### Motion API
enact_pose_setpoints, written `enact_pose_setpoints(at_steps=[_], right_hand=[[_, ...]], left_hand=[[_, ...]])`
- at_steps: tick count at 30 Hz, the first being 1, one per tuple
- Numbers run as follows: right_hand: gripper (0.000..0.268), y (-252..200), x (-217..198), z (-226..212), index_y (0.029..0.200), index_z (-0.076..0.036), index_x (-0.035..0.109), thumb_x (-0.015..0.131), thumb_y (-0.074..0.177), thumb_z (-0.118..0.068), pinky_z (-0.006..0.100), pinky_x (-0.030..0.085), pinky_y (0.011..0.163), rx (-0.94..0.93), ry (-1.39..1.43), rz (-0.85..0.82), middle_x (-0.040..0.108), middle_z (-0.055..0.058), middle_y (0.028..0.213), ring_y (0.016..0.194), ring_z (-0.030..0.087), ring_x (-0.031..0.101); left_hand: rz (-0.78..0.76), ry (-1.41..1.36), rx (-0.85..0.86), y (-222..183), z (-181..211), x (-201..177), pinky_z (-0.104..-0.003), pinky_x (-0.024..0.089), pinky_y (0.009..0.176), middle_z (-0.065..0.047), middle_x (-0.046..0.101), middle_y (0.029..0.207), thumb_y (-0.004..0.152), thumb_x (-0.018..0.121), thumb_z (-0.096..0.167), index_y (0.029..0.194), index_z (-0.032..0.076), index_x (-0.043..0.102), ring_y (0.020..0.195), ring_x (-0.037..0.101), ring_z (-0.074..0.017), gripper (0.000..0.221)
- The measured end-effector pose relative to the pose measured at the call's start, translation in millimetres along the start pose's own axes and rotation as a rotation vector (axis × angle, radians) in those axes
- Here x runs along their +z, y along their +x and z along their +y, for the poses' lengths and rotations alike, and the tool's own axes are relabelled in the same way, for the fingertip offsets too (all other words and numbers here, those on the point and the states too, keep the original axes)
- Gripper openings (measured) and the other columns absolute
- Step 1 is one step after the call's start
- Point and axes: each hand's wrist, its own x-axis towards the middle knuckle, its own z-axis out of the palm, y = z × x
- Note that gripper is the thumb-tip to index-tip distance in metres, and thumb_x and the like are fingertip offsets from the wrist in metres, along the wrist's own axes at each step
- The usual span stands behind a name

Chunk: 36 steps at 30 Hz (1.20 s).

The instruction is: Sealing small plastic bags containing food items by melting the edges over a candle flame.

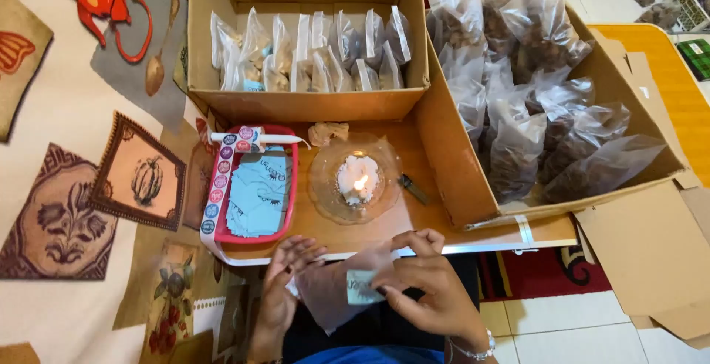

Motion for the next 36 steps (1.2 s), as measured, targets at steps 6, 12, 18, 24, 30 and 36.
enact_pose_setpoints(at_steps=[6, 12, 18, 24, 30, 36], right_hand=[[0.013, 42, -12, -14, 0.091, -0.018, 0.074, 0.062, 0.095, -0.019, 0.043, 0.025, 0.094, -0.152, 0.031, -0.14, 0.061, -0.009, 0.068, 0.101, 0.026, 0.066], [0.016, 86, -10, -11, 0.09, -0.004, 0.072, 0.062, 0.098, -0.013, 0.043, 0.049, 0.079, -0.241, 0.209, -0.203, 0.06, 0.003, 0.069, 0.097, 0.038, 0.065], [0.013, 111, -14, -3, 0.091, -0.014, 0.075, 0.063, 0.096, -0.015, 0.048, 0.024, 0.099, -0.16, 0.15, -0.206, 0.065, -0.006, 0.068, 0.104, 0.029, 0.07], [0.035, 133, -12, 12, 0.068, -0.006, 0.049, 0.063, 0.098, -0.014, 0.049, 0.032, 0.09, -0.14, 0.093, -0.222, 0.053, 0.001, 0.062, 0.104, 0.034, 0.066], [0.028, 151, -8, 25, 0.08, -0.011, 0.063, 0.06, 0.103, -0.026, 0.053, 0.021, 0.096, -0.141, -0.006, -0.285, 0.065, -0.006, 0.071, 0.109, 0.028, 0.063], [0.02, 157, 1, 29, 0.089, -0.012, 0.065, 0.063, 0.103, -0.026, 0.05, 0.022, 0.099, -0.131, -0.029, -0.274, 0.071, -0.006, 0.083, 0.109, 0.025, 0.063]], left_hand=[[-0.509, 0.775, 0.3, 7, 114, 31, -0.044, 0.046, 0.107, -0.012, 0.067, 0.138, 0.086, 0.048, 0.089, 0.135, 0.01, 0.063, 0.13, 0.063, -0.0258, 0.094], [-0.802, 0.803, -0.118, 45, 164, 75, -0.029, 0.052, 0.092, -0.001, 0.072, 0.129, 0.06, 0.073, 0.081, 0.143, 0.013, 0.054, 0.115, 0.067, -0.0114, 0.109], [-0.731, 1.049, -0.282, 72, 144, 58, -0.031, 0.053, 0.088, 0.003, 0.072, 0.121, 0.05, 0.078, 0.066, 0.131, 0.023, 0.064, 0.111, 0.07, -0.0117, 0.093], [-0.583, 0.899, -0.244, 85, 145, 51, -0.035, 0.053, 0.098, -0.001, 0.072, 0.136, 0.058, 0.083, 0.063, 0.143, 0.021, 0.058, 0.122, 0.068, -0.015, 0.098], [-0.593, 0.889, -0.071, 96, 140, 32, -0.039, 0.049, 0.099, -0.005, 0.071, 0.134, 0.066, 0.07, 0.082, 0.147, 0.013, 0.049, 0.121, 0.068, -0.0205, 0.108], [-0.436, 1.138, -0.193, 97, 95, -8, -0.044, 0.036, 0.113, -0.004, 0.053, 0.155, 0.074, 0.075, 0.06, 0.156, 0.024, 0.038, 0.14, 0.049, -0.026, 0.097]])
